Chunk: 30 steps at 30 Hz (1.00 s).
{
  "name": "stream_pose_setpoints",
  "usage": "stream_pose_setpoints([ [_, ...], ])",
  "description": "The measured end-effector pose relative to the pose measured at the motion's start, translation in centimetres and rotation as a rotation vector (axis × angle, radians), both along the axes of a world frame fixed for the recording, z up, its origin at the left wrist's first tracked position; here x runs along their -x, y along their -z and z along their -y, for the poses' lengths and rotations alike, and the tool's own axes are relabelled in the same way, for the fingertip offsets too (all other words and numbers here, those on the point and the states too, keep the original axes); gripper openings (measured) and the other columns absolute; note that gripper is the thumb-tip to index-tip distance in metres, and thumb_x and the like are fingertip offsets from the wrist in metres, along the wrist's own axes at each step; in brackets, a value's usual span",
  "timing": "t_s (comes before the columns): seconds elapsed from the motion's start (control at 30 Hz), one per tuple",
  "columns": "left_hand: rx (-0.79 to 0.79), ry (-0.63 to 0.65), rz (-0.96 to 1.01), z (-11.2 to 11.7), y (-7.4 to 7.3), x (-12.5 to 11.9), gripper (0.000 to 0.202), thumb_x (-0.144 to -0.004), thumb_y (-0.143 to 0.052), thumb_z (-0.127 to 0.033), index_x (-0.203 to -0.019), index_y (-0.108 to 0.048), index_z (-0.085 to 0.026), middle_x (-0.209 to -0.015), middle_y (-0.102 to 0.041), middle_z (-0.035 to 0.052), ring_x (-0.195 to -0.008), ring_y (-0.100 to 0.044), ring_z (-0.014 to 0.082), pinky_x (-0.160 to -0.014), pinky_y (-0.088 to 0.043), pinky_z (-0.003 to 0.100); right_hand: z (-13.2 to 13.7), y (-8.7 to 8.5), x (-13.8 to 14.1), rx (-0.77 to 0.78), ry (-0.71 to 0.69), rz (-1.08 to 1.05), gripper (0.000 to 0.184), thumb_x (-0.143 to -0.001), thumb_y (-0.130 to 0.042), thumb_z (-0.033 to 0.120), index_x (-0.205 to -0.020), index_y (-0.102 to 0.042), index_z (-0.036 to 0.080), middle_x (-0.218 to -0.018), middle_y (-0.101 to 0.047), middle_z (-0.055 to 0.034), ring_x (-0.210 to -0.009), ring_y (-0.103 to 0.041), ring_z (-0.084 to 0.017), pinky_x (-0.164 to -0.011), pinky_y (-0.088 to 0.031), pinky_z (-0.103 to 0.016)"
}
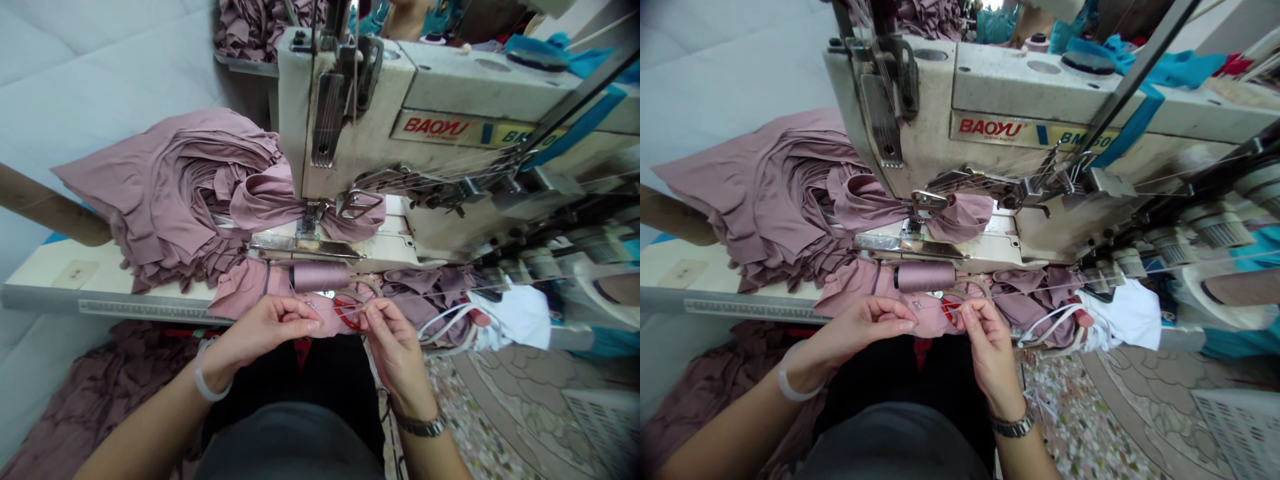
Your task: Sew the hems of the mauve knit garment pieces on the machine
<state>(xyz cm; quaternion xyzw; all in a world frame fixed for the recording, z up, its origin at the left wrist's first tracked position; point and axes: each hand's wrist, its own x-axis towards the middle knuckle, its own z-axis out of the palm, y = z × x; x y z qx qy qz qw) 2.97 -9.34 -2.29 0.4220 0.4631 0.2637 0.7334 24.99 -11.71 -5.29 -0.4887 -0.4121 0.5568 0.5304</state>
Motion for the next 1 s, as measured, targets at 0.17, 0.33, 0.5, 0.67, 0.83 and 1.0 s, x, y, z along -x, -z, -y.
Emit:
stream_pose_setpoints([
  [0.17,0.010,-0.003,-0.002,0.0,0.1,0.1,0.020,-0.071,-0.078,-0.031,-0.079,-0.075,-0.014,-0.078,-0.067,0.0040,-0.067,-0.053,0.0100,-0.064,-0.038,0.020,-0.1,0.5,0.2,0.003,0.003,0.050,0.020,-0.091,-0.062,0.040,-0.083,-0.058,0.021,-0.072,-0.053,0.0024,-0.069,-0.048,-0.012,-0.069,-0.038,-0.025],
  [0.33,-0.005,0.019,-0.025,0.0,-0.2,0.2,0.019,-0.071,-0.076,-0.031,-0.081,-0.075,-0.015,-0.069,-0.063,0.0016,-0.060,-0.048,0.0088,-0.059,-0.036,0.020,-0.2,0.6,0.3,0.012,0.023,-0.002,0.021,-0.089,-0.064,0.040,-0.084,-0.058,0.021,-0.071,-0.051,0.0023,-0.070,-0.049,-0.012,-0.070,-0.039,-0.025],
  [0.5,-0.036,0.025,-0.023,-0.1,-0.2,0.1,0.019,-0.073,-0.074,-0.031,-0.081,-0.074,-0.014,-0.076,-0.065,0.0037,-0.063,-0.048,0.0089,-0.059,-0.036,0.019,-0.2,0.4,0.4,0.027,0.025,-0.059,0.022,-0.088,-0.065,0.040,-0.082,-0.057,0.021,-0.070,-0.050,0.0025,-0.070,-0.048,-0.012,-0.070,-0.039,-0.026],
  [0.67,-0.044,0.019,-0.027,-0.1,0.0,0.2,0.020,-0.074,-0.075,-0.032,-0.082,-0.074,-0.014,-0.086,-0.069,0.0054,-0.072,-0.056,0.0122,-0.067,-0.042,0.021,-0.2,0.3,0.5,0.005,0.016,-0.078,0.019,-0.090,-0.064,0.037,-0.080,-0.057,0.021,-0.070,-0.049,0.0030,-0.070,-0.046,-0.012,-0.070,-0.038,-0.025],
  [0.83,-0.066,-0.052,0.005,0.3,-0.2,0.7,0.031,-0.081,-0.070,-0.037,-0.106,-0.072,-0.018,-0.105,-0.068,0.0071,-0.087,-0.058,0.0144,-0.078,-0.043,0.023,1.3,-0.4,-0.8,0.012,-0.211,0.059,0.019,-0.096,-0.054,0.035,-0.082,-0.058,0.021,-0.075,-0.053,0.0012,-0.075,-0.051,-0.012,-0.074,-0.040,-0.025],
  [1.0,0.047,-0.093,0.109,0.8,0.1,1.3,0.042,-0.083,-0.069,-0.043,-0.117,-0.066,-0.018,-0.083,-0.061,0.0035,-0.070,-0.055,0.0091,-0.065,-0.043,0.018,3.8,-1.5,-2.6,0.102,-0.542,0.199,0.020,-0.097,-0.051,0.035,-0.085,-0.059,0.021,-0.077,-0.056,-0.0002,-0.072,-0.052,-0.012,-0.067,-0.040,-0.024],
])
